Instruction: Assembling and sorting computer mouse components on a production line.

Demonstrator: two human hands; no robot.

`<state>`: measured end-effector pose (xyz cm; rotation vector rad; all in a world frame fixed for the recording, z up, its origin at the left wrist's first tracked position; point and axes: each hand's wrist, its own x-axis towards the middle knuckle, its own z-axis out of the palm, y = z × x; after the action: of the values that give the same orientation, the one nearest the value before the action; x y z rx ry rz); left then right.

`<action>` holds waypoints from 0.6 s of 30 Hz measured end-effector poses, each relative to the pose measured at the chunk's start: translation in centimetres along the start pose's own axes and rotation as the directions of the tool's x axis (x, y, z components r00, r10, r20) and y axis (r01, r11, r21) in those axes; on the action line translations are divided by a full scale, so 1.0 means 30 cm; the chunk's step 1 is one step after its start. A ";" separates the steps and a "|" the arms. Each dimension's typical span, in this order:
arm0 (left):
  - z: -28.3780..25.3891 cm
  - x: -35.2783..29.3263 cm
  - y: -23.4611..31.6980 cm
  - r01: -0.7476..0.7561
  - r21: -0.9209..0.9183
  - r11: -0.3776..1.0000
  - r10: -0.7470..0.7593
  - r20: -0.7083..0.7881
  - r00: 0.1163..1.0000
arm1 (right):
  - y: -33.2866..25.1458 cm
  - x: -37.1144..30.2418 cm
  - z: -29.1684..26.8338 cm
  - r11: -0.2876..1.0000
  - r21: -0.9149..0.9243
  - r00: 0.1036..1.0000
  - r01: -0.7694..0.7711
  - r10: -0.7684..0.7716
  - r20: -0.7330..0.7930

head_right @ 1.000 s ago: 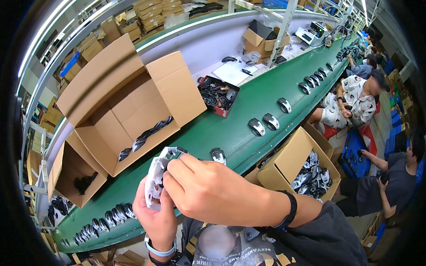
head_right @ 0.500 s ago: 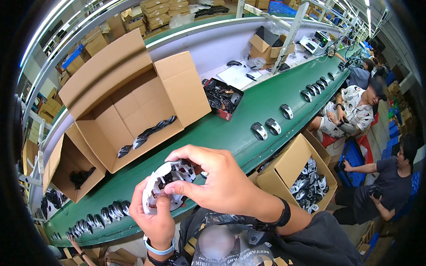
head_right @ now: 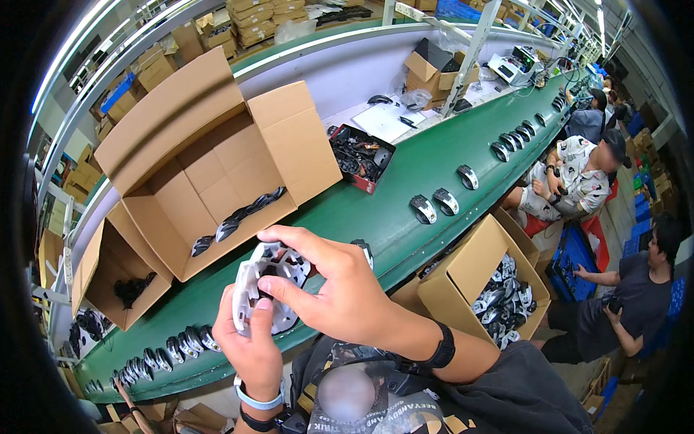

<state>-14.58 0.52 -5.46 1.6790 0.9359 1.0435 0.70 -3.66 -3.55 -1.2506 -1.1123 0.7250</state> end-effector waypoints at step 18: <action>0.216 0.051 0.070 0.178 0.284 0.942 -0.111 -0.237 0.965 | 0.105 0.101 -0.176 0.977 -0.126 0.948 0.169 -0.126 0.291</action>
<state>-7.77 -0.67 -4.54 1.7318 1.4033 1.0375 7.08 -2.14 -5.56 -1.1974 -1.5022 0.7302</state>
